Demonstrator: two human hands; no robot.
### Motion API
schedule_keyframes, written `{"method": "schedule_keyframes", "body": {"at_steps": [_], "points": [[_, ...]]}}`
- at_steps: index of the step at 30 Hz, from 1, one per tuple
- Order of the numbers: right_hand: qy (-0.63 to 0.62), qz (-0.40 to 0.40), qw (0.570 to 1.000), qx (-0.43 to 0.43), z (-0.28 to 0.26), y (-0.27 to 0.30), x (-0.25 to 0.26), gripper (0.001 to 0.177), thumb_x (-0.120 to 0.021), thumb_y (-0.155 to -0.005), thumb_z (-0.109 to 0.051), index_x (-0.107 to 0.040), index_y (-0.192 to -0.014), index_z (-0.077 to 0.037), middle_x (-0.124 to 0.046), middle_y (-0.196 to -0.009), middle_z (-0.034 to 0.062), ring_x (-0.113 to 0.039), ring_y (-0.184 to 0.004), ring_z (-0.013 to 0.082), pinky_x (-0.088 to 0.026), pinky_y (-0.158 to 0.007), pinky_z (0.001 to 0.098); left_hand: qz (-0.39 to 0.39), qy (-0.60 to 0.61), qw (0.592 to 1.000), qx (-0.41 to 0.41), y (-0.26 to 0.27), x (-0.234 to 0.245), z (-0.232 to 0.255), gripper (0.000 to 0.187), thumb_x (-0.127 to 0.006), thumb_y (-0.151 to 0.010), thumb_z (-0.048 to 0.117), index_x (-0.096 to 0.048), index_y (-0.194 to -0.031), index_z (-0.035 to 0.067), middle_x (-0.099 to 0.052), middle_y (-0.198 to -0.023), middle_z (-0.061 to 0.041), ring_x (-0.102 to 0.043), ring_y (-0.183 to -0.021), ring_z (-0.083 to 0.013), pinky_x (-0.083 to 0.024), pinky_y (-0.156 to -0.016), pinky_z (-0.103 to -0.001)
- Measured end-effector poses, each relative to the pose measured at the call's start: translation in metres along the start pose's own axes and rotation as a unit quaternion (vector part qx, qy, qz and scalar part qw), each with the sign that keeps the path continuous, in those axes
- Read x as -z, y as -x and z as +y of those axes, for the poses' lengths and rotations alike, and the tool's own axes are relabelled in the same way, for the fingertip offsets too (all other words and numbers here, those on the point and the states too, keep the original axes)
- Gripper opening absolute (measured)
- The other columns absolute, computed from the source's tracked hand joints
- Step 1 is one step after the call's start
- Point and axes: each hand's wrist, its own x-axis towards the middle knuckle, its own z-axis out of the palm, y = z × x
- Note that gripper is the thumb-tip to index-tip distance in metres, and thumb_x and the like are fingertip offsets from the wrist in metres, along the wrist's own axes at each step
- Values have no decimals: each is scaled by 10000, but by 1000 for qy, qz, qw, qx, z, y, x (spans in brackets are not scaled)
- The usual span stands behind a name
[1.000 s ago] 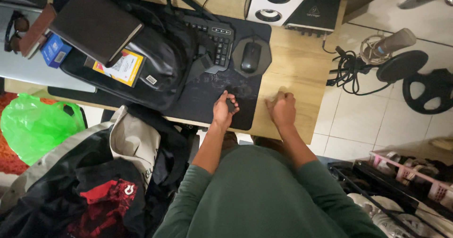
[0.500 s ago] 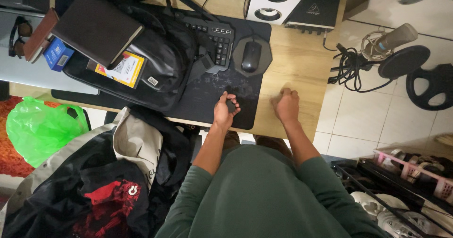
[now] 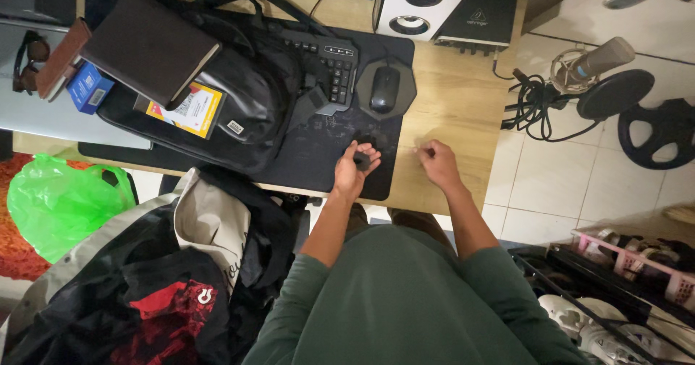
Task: The person gathers items from a desk and around a room, including water bottles, small objects, a black jacket, and a pink garment, and packs them into a black backpack.
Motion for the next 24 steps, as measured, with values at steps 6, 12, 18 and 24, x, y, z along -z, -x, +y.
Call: {"method": "schedule_keyframes", "body": {"at_steps": [6,12,18,24], "points": [[-98,-125,987,-26,-49,6,-21,220,-768,-918,-215,-715,-966,-7,-691,-743,55,-628,-645,131,-502,-588,300,-57,13,998,2,-3,-8,-9,402,-445,-1080,311,-633,-1190,-28,-684,-1103,-143,-683,-1062,-282,-567,-946,-441],[-44,-146,986,73,-99,21,-40,250,-769,-890,-226,-724,-988,0,-737,-802,90,-683,-701,139,-547,-620,307,-84,41,996,12,0,-5,-12,435,-416,-1103,357,-636,-1205,-5,-685,-1103,-138,-671,-1033,-262,-556,-921,-452],[25,-156,984,80,-134,33,-44,239,-770,-875,-238,-737,-918,-5,-733,-774,161,-711,-668,215,-550,-639,343,-118,57,991,31,7,0,-2,494,-406,-1105,390,-649,-1214,-25,-695,-1115,-143,-677,-1039,-275,-552,-931,-441],[18,-154,983,102,-147,40,-46,222,-764,-875,-228,-722,-905,-12,-736,-800,140,-729,-686,224,-568,-646,345,-136,61,988,44,27,-5,12,547,-398,-1090,417,-639,-1245,-49,-697,-1129,-155,-687,-1051,-280,-555,-948,-445]]}}
